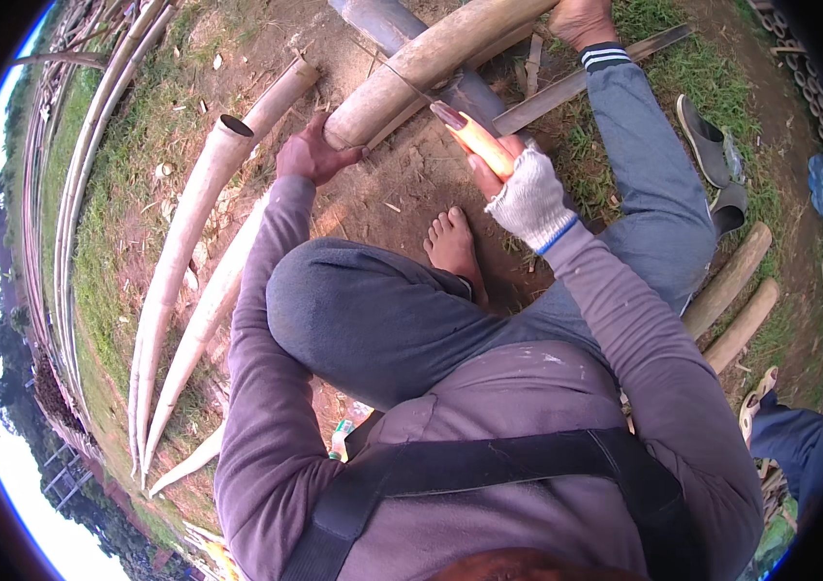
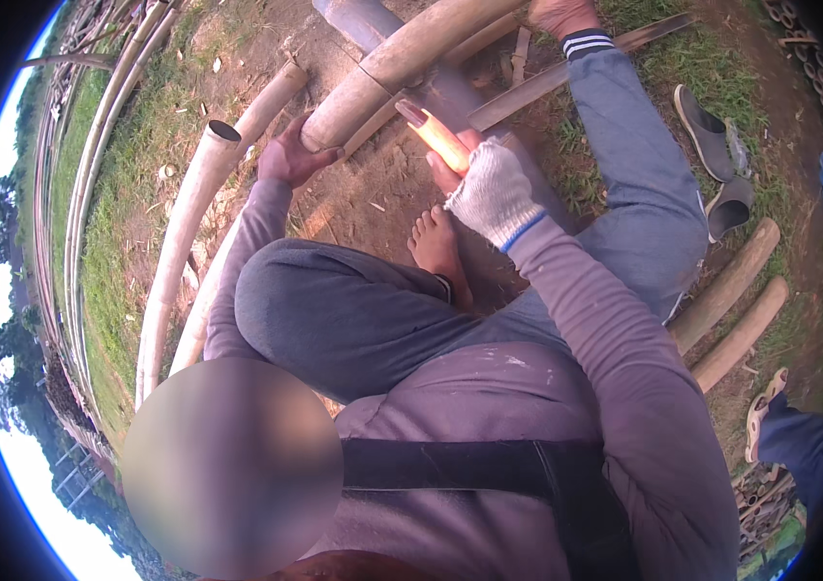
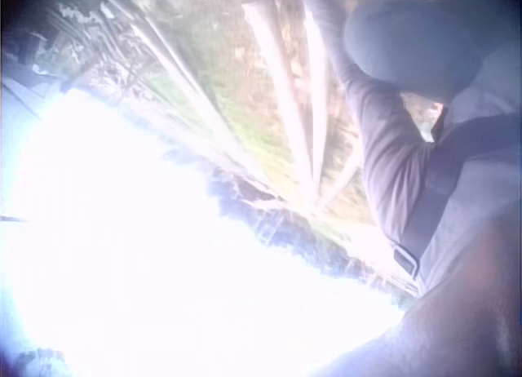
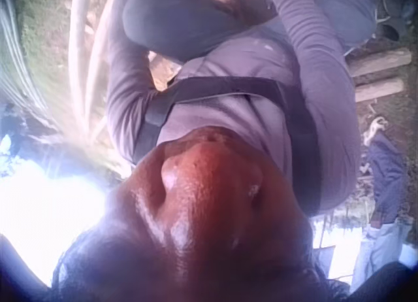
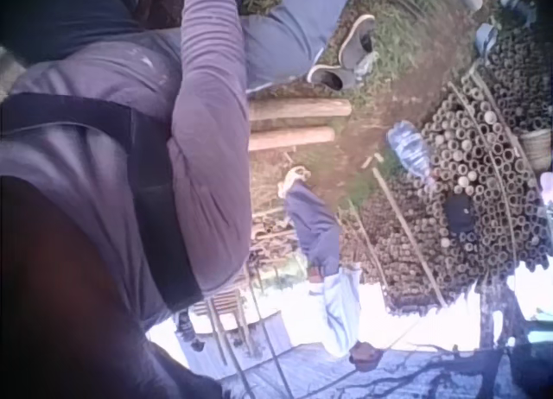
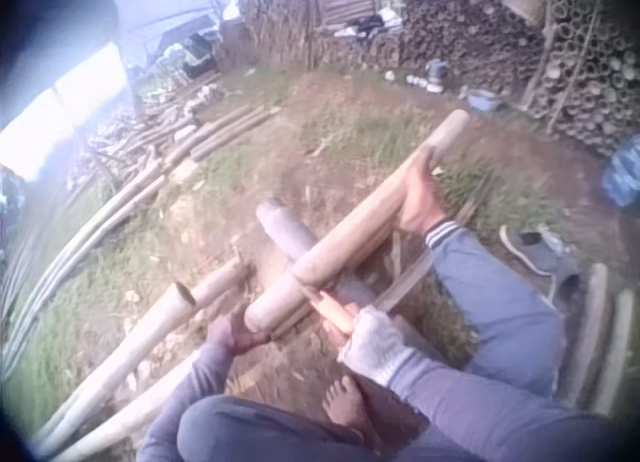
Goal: The person sits on the ground and uses a hand saw to cut a long bamboo pole into shorter sections. They position the pole on a support, saw through it, and then move the cut piece aside to continue cutting the remaining length.
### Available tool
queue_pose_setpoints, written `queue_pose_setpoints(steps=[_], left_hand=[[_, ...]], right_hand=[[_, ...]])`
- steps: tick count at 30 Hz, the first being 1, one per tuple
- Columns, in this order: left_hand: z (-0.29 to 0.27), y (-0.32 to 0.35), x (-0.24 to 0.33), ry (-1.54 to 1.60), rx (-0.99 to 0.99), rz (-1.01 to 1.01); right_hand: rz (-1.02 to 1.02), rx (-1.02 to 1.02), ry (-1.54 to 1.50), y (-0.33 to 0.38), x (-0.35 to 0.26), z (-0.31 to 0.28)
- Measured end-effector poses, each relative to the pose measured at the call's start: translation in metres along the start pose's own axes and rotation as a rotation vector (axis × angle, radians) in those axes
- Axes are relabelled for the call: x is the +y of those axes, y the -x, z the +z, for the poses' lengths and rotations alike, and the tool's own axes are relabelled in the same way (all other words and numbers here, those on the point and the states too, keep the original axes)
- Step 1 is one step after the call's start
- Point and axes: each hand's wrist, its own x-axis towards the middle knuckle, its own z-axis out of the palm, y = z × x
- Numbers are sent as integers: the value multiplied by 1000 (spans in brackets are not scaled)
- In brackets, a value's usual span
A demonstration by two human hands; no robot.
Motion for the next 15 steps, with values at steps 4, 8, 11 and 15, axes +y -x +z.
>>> queue_pose_setpoints(steps=[4,8,11,15], left_hand=[[-4,-3,0,7,-22,-23],[-5,5,-5,40,-24,-22],[3,7,-14,30,13,-28],[0,5,-5,40,-42,-39]], right_hand=[[7,16,39,-74,-31,39],[27,-100,-42,48,-30,-53],[-76,-84,18,122,-37,-117],[25,-29,-96,55,-5,-40]])
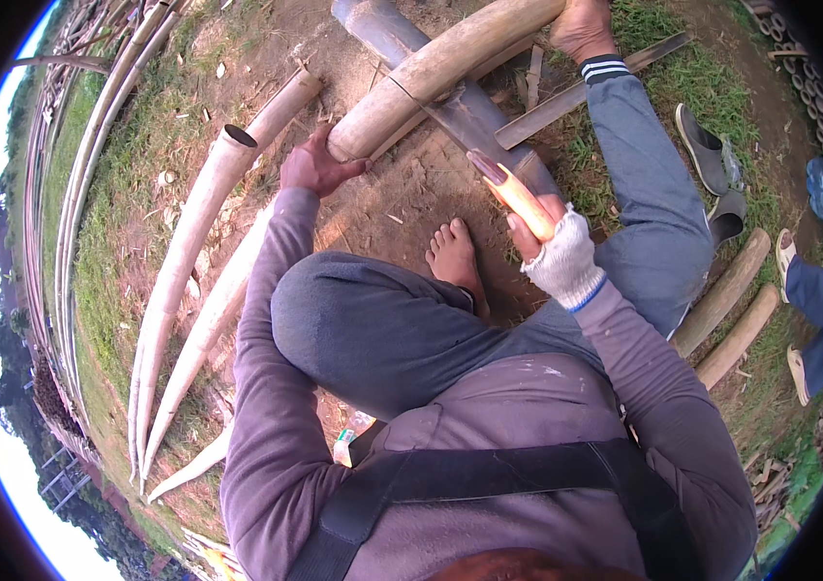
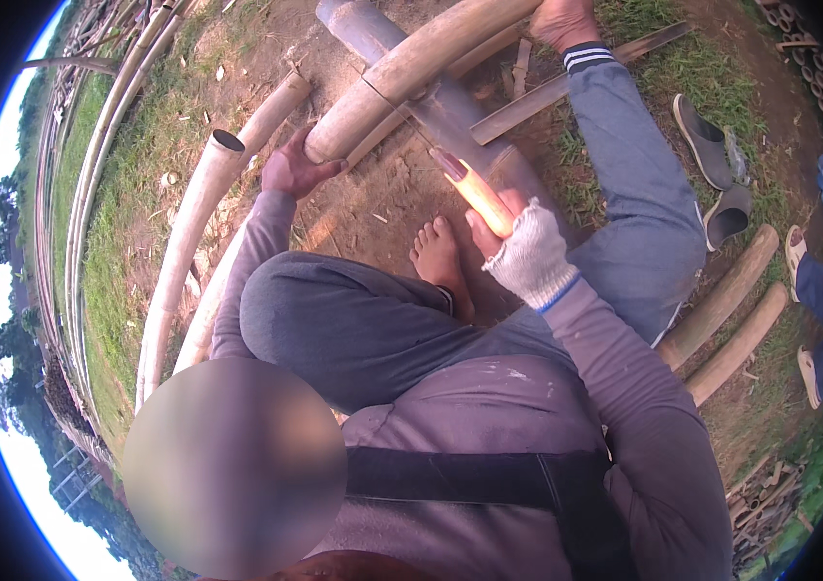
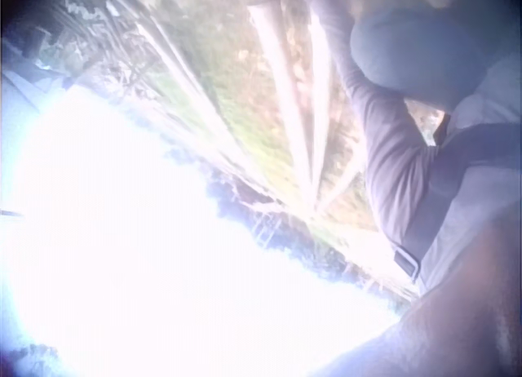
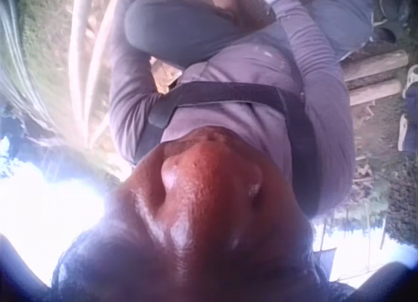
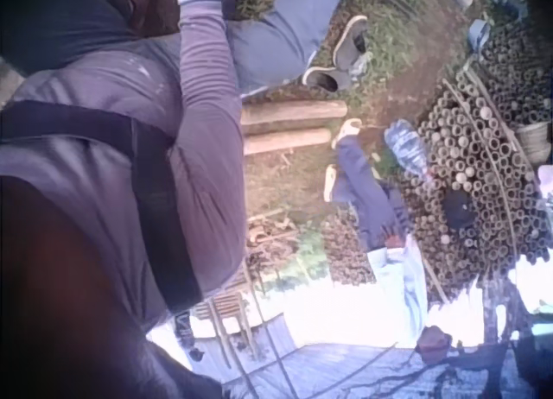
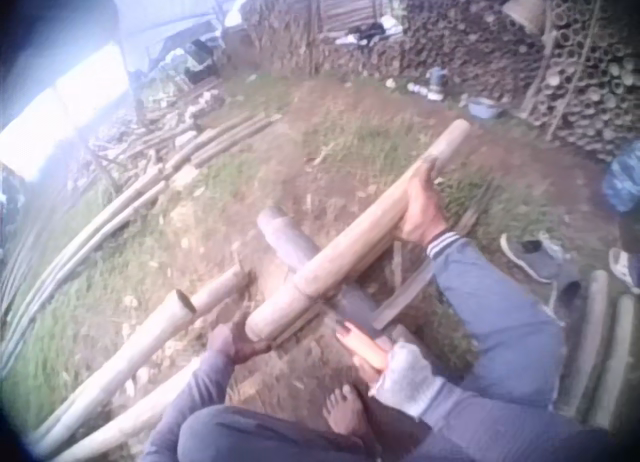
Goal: The person sits on the ground and uses a hand saw to cut a long bamboo pole into shorter sections. They position the pole on a support, saw through it, and then move the cut piece aside to continue cutting the remaining length.
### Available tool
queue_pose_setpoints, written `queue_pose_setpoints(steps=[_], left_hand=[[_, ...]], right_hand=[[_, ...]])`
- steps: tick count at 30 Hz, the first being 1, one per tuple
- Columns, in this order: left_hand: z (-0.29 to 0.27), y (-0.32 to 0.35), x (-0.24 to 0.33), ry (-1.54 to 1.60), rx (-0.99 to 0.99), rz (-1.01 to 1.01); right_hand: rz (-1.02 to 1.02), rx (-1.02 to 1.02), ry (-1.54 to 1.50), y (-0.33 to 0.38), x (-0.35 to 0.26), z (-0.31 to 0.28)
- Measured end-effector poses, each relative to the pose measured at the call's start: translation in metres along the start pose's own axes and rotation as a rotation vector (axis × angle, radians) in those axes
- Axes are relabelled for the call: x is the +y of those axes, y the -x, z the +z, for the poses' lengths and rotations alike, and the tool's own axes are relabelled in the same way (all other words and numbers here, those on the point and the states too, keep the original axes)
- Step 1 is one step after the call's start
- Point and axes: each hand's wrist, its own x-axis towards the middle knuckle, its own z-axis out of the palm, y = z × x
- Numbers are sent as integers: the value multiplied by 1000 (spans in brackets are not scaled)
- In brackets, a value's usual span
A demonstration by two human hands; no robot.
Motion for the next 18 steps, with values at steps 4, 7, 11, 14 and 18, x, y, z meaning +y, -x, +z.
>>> queue_pose_setpoints(steps=[4,7,11,14,18], left_hand=[[-16,0,14,-40,-4,4],[-9,-3,-2,-42,24,-21],[-5,5,0,-26,3,-29],[0,4,-6,-37,50,15],[-2,2,13,-37,23,45]], right_hand=[[-64,87,125,-133,-19,75],[63,-55,136,-85,-32,42],[-52,-52,35,45,-31,-52],[-67,-8,39,43,-20,-38],[12,36,200,-109,0,66]])
